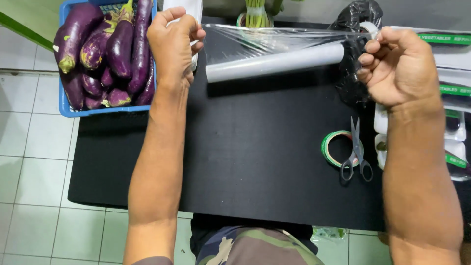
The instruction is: The person prepares an eggplant for packaging by wrapping it in plastic film on a foam tray using tape and shears.
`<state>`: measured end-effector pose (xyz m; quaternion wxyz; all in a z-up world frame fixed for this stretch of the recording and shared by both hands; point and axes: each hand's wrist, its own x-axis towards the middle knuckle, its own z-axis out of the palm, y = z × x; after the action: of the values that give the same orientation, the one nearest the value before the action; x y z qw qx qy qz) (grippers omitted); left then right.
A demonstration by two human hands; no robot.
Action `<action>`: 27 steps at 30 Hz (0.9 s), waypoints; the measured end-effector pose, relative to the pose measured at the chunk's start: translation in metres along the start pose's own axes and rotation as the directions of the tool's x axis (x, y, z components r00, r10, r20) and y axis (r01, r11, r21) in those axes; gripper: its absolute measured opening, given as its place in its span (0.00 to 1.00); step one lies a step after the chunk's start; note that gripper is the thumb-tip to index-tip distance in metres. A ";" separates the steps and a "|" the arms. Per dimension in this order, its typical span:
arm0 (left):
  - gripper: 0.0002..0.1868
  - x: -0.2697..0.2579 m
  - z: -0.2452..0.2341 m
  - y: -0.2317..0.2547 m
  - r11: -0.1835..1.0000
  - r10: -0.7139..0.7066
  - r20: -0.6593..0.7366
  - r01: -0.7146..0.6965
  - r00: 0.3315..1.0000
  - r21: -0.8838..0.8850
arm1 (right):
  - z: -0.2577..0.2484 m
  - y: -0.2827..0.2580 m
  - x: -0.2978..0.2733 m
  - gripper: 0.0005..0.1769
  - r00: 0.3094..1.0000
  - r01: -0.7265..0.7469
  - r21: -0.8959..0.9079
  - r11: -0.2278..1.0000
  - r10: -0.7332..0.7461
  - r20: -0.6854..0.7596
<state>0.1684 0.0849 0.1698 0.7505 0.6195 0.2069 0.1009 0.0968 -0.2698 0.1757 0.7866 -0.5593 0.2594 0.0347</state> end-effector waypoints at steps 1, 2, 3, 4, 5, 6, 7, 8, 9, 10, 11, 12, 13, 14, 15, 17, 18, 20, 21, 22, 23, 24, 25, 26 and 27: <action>0.21 0.004 -0.001 0.002 1.000 -0.008 -0.002 0.008 1.000 0.006 | 0.001 -0.005 0.000 0.05 1.000 -0.010 -0.001 1.000 0.010 -0.003; 0.11 0.009 -0.002 0.004 0.998 0.067 0.042 -0.067 0.997 0.018 | 0.001 -0.011 0.000 0.06 1.000 0.002 -0.035 0.999 -0.002 -0.012; 0.01 0.013 -0.002 0.005 0.989 0.140 0.087 -0.142 0.986 0.025 | 0.002 -0.016 0.000 0.06 1.000 0.013 -0.069 0.998 -0.014 -0.020; 0.01 0.010 -0.006 0.000 0.991 0.129 0.086 -0.132 0.988 0.033 | -0.004 -0.013 0.007 0.06 1.000 0.001 -0.070 0.998 -0.003 -0.025; 0.02 0.007 -0.010 -0.004 0.990 0.130 0.095 -0.134 0.987 0.036 | -0.011 -0.009 0.013 0.09 1.000 0.026 -0.113 0.993 -0.028 -0.009; 0.02 0.006 -0.012 -0.007 0.989 0.139 0.107 -0.143 0.985 0.034 | -0.017 -0.008 0.021 0.12 0.998 0.061 -0.155 0.986 -0.060 0.009; 0.02 0.004 -0.013 -0.009 0.990 0.134 0.108 -0.139 0.985 0.036 | -0.018 -0.006 0.020 0.12 0.998 0.057 -0.155 0.986 -0.057 0.005; 0.04 0.003 -0.014 -0.009 0.987 0.154 0.122 -0.159 0.981 0.031 | -0.017 -0.005 0.021 0.12 0.999 0.051 -0.170 0.984 -0.051 0.000; 0.06 0.002 -0.016 -0.008 0.984 0.174 0.135 -0.179 0.975 0.026 | -0.016 -0.006 0.021 0.12 0.999 0.044 -0.185 0.982 -0.046 -0.006; 0.06 0.004 -0.012 -0.003 0.982 0.185 0.141 -0.190 0.973 0.019 | -0.011 -0.012 0.009 0.12 0.998 0.057 -0.181 0.982 -0.059 -0.005; 0.08 0.007 -0.008 0.003 0.976 0.216 0.161 -0.219 0.963 0.005 | -0.007 -0.019 -0.004 0.10 0.998 0.064 -0.157 0.985 -0.063 0.010; 0.10 0.007 -0.006 0.005 0.971 0.237 0.178 -0.239 0.955 -0.007 | -0.003 -0.024 -0.018 0.09 0.998 0.062 -0.138 0.988 -0.059 0.022; 0.10 0.013 -0.003 0.005 0.970 0.239 0.181 -0.241 0.954 -0.011 | 0.003 -0.023 -0.016 0.09 0.998 0.067 -0.138 0.988 -0.064 0.021; 0.07 0.015 -0.002 0.002 0.986 0.156 0.151 -0.163 0.976 0.038 | 0.008 -0.020 -0.016 0.06 0.999 0.036 -0.155 0.987 -0.037 -0.006; 0.05 0.019 -0.001 0.000 0.993 0.072 0.118 -0.082 0.990 0.084 | 0.014 -0.016 -0.015 0.04 0.999 0.004 -0.170 0.985 -0.010 -0.033; 0.06 0.022 0.004 0.007 0.987 0.129 0.155 -0.143 0.979 0.078 | 0.010 -0.027 -0.011 0.04 0.998 0.027 -0.164 0.986 -0.035 -0.046; 0.07 0.020 0.000 0.003 0.980 0.162 0.182 -0.180 0.970 0.089 | 0.006 -0.024 -0.011 0.05 0.998 0.019 -0.161 0.987 -0.029 -0.063; 0.07 0.034 -0.001 -0.014 0.984 0.138 0.171 -0.155 0.976 0.089 | 0.007 -0.019 0.001 0.07 0.998 0.041 -0.191 0.981 -0.049 -0.040; 0.07 0.041 0.000 -0.020 0.987 0.126 0.164 -0.140 0.978 0.081 | 0.007 -0.019 0.006 0.11 0.997 0.077 -0.219 0.973 -0.082 -0.014; 0.07 0.048 0.000 -0.024 0.987 0.127 0.162 -0.142 0.978 0.081 | 0.010 -0.019 0.006 0.11 0.997 0.077 -0.218 0.973 -0.082 -0.012; 0.07 0.055 -0.001 -0.029 0.990 0.113 0.151 -0.124 0.982 0.066 | 0.013 -0.019 0.007 0.10 0.995 0.095 -0.228 0.969 -0.100 -0.010; 0.07 0.060 -0.002 -0.036 0.993 0.094 0.138 -0.102 0.986 0.053 | 0.015 -0.017 0.006 0.10 0.994 0.107 -0.238 0.965 -0.113 -0.011; 0.07 0.069 -0.004 -0.042 0.994 0.091 0.137 -0.099 0.986 0.056 | 0.010 -0.012 0.016 0.10 0.994 0.103 -0.238 0.966 -0.108 -0.011; 0.07 0.077 -0.006 -0.049 0.996 0.068 0.126 -0.074 0.990 0.044 | 0.005 -0.006 0.024 0.09 0.994 0.107 -0.243 0.964 -0.112 -0.007; 0.06 0.085 -0.009 -0.057 0.998 0.045 0.115 -0.049 0.992 0.032 | 0.000 -0.001 0.033 0.08 0.993 0.111 -0.247 0.963 -0.115 -0.004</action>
<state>0.2344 0.1153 0.0973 0.7477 0.6418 0.1507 0.0793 0.1254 -0.2777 0.1616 0.7093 -0.6669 0.2278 0.0166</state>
